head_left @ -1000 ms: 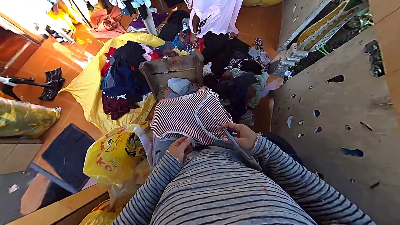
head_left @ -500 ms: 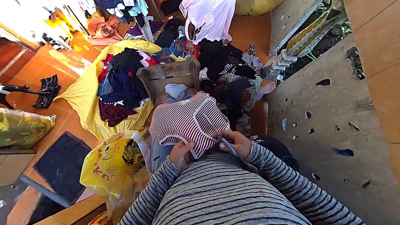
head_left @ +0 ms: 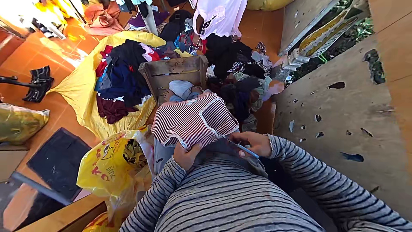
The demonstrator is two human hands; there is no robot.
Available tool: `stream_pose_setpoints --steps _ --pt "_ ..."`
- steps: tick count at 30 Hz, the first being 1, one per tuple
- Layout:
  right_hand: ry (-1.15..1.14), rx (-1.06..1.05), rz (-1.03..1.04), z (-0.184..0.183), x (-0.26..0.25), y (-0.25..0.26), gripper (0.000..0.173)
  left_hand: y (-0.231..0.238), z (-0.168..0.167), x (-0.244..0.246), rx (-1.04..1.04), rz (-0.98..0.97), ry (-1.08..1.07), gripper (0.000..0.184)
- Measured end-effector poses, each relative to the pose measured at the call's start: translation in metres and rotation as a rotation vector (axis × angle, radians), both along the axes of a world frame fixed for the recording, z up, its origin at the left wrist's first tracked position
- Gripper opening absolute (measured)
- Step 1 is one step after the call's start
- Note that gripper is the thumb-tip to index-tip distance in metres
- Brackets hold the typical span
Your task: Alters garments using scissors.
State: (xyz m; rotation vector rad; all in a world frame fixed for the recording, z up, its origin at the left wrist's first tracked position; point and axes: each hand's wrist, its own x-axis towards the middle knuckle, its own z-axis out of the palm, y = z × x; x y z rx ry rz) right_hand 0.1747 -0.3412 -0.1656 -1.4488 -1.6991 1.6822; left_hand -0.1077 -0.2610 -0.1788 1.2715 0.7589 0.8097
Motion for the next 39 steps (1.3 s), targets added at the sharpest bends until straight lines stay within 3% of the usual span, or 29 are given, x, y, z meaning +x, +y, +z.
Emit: stream_pose_setpoints --steps 4,8,14,19,22,24,28,32,36,39 --pt "0.036 -0.069 0.055 -0.001 0.009 0.003 0.077 0.003 -0.001 0.006 -0.333 -0.05 -0.175 0.031" --pt "0.123 -0.082 0.134 -0.006 0.014 0.003 0.078 0.0 -0.003 0.008 -0.231 -0.092 -0.15 0.041" --pt "0.207 -0.142 0.238 -0.01 0.032 0.02 0.057 0.003 -0.012 0.001 -0.228 -0.189 -0.165 0.048" --pt "0.184 -0.151 0.27 0.002 0.037 0.039 0.048 0.006 0.002 -0.003 -0.034 -0.269 0.089 0.067" --pt "0.131 -0.126 0.249 0.005 0.038 0.049 0.049 0.017 0.003 -0.006 0.175 -0.238 0.085 0.062" --pt "0.14 -0.068 0.242 0.006 0.039 0.057 0.048 0.031 0.007 -0.011 0.201 -0.315 0.011 0.055" --pt "0.185 -0.002 0.297 0.009 0.034 0.076 0.044 0.054 0.013 -0.014 -0.054 -0.46 -0.25 0.032" --pt "0.286 0.018 0.366 -0.002 0.03 0.093 0.047 0.062 0.022 -0.01 -0.313 -0.434 -0.391 0.035" --pt "0.308 -0.036 0.379 0.004 0.026 0.099 0.04 0.066 0.025 -0.006 -0.406 -0.383 -0.414 0.034" --pt "0.272 -0.05 0.399 0.008 0.028 0.101 0.044 0.069 0.024 -0.007 -0.447 -0.343 -0.396 0.035"
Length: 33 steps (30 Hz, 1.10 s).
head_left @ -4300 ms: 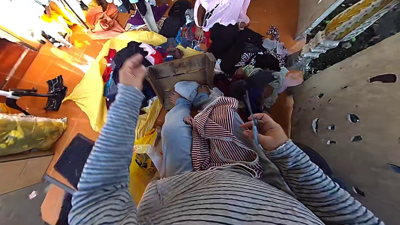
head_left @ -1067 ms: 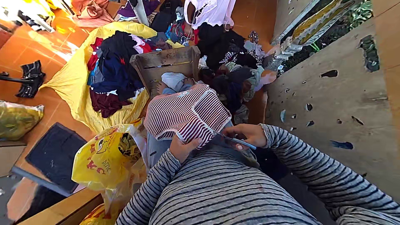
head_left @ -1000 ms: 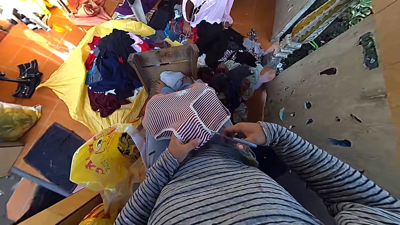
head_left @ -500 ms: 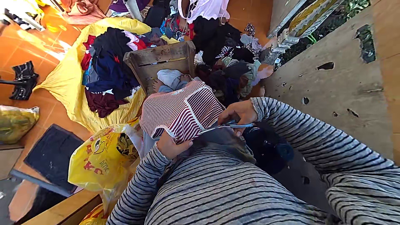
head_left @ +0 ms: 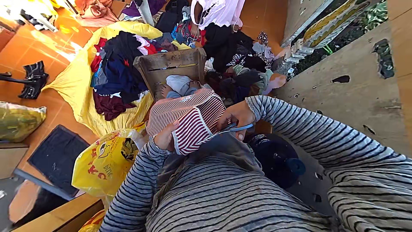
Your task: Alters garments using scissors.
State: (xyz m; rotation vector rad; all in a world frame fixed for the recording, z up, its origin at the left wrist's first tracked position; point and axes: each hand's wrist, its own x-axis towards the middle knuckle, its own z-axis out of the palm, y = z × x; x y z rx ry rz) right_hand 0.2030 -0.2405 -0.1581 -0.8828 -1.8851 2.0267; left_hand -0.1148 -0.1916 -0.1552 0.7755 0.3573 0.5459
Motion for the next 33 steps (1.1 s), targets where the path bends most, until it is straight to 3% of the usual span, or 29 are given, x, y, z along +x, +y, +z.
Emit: stream_pose_setpoints --steps 4,11,16,23,28,33 --pt "0.006 0.018 0.0 -0.001 0.0 -0.002 0.048 0.003 -0.001 -0.001 -0.01 -0.032 0.014 0.037" --pt "-0.118 -0.048 -0.035 0.006 0.001 -0.008 0.032 0.002 0.008 -0.006 0.005 0.012 0.093 0.031" --pt "-0.126 -0.052 -0.033 0.008 0.003 -0.011 0.028 0.005 0.001 -0.007 0.04 -0.03 -0.034 0.031" --pt "-0.022 0.042 -0.018 0.007 -0.006 -0.012 0.048 0.004 0.006 -0.005 0.048 -0.112 -0.087 0.037" --pt "-0.059 0.009 -0.03 0.013 -0.005 -0.013 0.032 0.004 0.008 -0.007 0.054 -0.102 -0.114 0.033" --pt "-0.06 -0.012 -0.008 0.014 -0.002 -0.014 0.029 0.007 0.007 -0.011 0.058 -0.128 -0.106 0.035"
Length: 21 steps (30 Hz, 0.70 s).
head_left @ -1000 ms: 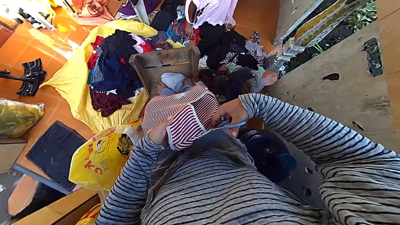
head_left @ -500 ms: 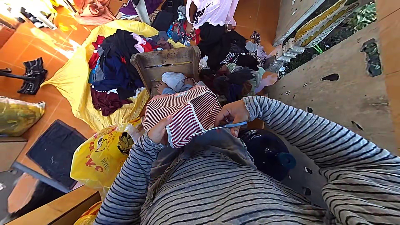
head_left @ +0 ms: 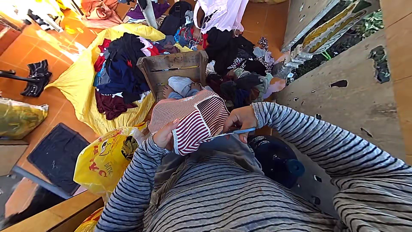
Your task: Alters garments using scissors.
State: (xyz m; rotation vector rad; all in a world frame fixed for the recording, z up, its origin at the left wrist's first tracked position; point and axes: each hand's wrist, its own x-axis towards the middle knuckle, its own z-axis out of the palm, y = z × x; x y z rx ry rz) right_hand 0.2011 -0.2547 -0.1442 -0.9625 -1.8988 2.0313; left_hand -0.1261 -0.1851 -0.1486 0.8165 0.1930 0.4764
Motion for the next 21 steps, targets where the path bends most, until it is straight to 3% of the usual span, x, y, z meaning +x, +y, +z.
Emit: stream_pose_setpoints --steps 5,11,17,21 --pt "0.061 0.062 -0.008 0.0 -0.015 0.001 0.044 -0.001 0.005 0.004 -0.003 -0.016 0.0 0.033" --pt "0.005 0.049 0.002 0.0 -0.006 0.005 0.029 0.003 0.004 -0.002 -0.009 -0.047 -0.034 0.033" --pt "0.07 0.109 0.009 -0.005 -0.024 0.007 0.046 0.001 0.002 0.005 0.001 -0.103 -0.066 0.033" --pt "0.064 0.079 0.024 -0.007 -0.022 0.01 0.043 0.002 0.004 -0.001 -0.009 -0.1 -0.037 0.035"
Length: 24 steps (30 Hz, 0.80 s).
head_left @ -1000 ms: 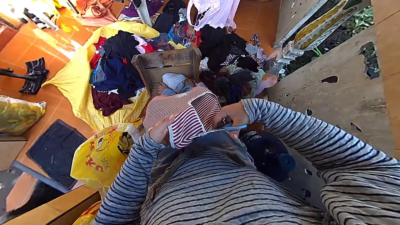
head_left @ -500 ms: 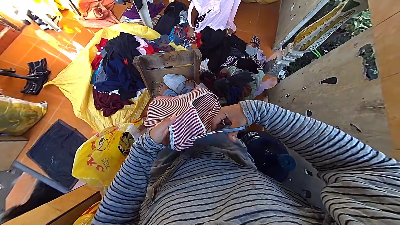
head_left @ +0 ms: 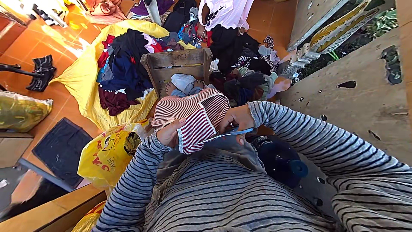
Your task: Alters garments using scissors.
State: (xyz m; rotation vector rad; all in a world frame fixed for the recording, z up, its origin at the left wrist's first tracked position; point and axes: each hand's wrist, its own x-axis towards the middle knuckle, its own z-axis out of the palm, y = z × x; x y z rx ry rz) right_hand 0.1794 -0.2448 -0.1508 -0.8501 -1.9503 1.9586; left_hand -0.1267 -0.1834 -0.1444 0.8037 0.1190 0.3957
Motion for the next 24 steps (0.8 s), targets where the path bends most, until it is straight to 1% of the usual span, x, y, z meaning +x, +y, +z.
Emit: stream_pose_setpoints --steps 2,4,5,9,13,15,18,21,24 --pt "0.008 0.003 0.017 -0.006 0.006 0.001 0.039 0.001 -0.003 -0.004 0.013 0.008 -0.002 0.034" --pt "-0.014 -0.02 0.014 -0.004 0.006 0.001 0.036 0.002 -0.005 -0.005 0.03 -0.004 -0.01 0.034" --pt "-0.021 -0.023 0.006 -0.003 0.004 0.0 0.037 0.002 -0.006 -0.005 0.031 -0.007 -0.026 0.034" --pt "0.054 0.021 0.001 -0.003 -0.007 0.001 0.052 0.001 -0.005 0.001 0.03 -0.05 -0.035 0.034" --pt "-0.004 0.035 0.029 0.001 -0.011 0.005 0.052 0.0 -0.002 0.002 0.031 -0.02 -0.006 0.031" --pt "0.009 0.043 0.023 0.0 -0.01 0.006 0.052 0.0 -0.001 0.001 0.02 -0.029 -0.011 0.031" --pt "-0.054 0.001 0.018 0.011 -0.012 0.009 0.045 0.001 0.002 0.002 0.008 -0.035 -0.007 0.031" --pt "-0.07 0.005 0.042 0.013 -0.009 0.01 0.035 0.003 0.002 0.002 0.011 -0.04 -0.012 0.032" --pt "-0.094 -0.005 0.04 0.017 -0.008 0.008 0.032 0.003 0.002 0.002 0.042 -0.049 -0.035 0.033"
